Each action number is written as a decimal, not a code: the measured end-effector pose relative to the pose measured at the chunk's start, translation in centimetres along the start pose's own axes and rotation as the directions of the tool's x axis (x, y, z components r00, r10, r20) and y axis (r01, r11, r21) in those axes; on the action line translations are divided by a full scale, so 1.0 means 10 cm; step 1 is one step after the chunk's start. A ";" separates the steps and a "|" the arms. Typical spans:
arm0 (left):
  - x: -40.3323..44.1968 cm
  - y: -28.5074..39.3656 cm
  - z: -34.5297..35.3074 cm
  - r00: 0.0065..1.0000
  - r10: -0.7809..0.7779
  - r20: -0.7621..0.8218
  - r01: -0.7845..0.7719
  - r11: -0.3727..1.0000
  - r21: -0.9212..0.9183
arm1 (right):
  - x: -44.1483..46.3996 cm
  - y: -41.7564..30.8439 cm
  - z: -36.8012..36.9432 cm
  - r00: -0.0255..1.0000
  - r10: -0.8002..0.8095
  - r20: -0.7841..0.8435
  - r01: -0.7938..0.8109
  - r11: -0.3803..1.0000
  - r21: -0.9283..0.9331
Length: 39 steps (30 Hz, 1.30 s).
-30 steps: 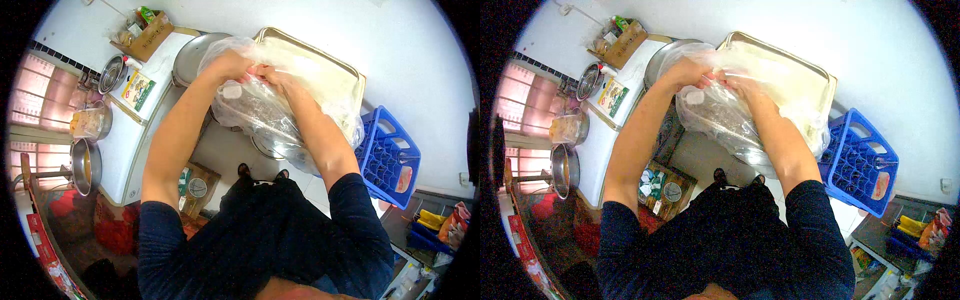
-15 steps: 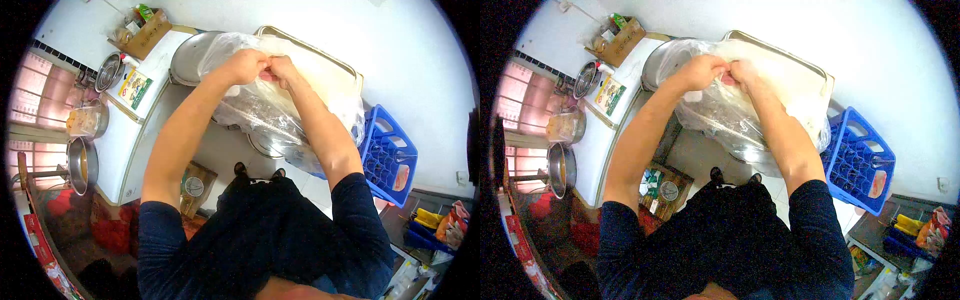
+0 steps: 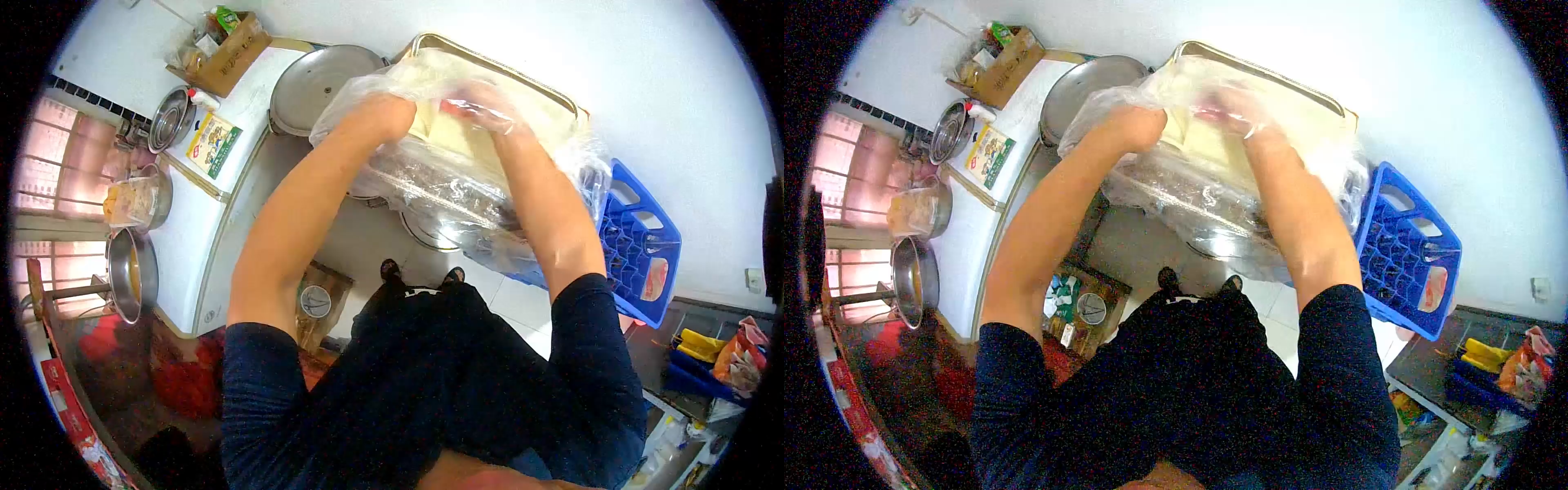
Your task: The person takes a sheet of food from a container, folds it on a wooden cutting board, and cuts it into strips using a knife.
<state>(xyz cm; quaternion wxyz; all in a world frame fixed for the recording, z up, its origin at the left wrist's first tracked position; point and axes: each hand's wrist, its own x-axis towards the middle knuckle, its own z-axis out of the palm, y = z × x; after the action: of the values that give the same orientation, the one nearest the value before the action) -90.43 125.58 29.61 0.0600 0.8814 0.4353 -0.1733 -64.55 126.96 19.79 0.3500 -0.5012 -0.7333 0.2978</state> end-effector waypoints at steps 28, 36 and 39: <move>0.73 0.09 0.49 0.991 -0.128 0.034 0.113 0.678 -0.727 | -0.08 -0.61 0.00 0.947 0.313 0.074 -0.317 0.864 0.392; 0.39 0.01 0.46 0.986 -0.094 0.138 0.151 0.139 -0.979 | 0.25 -0.16 0.15 0.812 -0.441 0.381 0.583 0.620 -0.525; 0.76 -0.27 0.72 0.994 -0.028 0.101 0.102 0.047 -0.994 | 0.00 -1.21 0.01 0.912 0.249 0.327 -0.214 0.967 -0.138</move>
<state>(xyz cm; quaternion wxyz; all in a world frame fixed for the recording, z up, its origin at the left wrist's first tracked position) -90.13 131.06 20.25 0.6545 0.5715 0.4722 0.1481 -70.97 123.05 29.22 0.1541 -0.5421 -0.7321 0.3827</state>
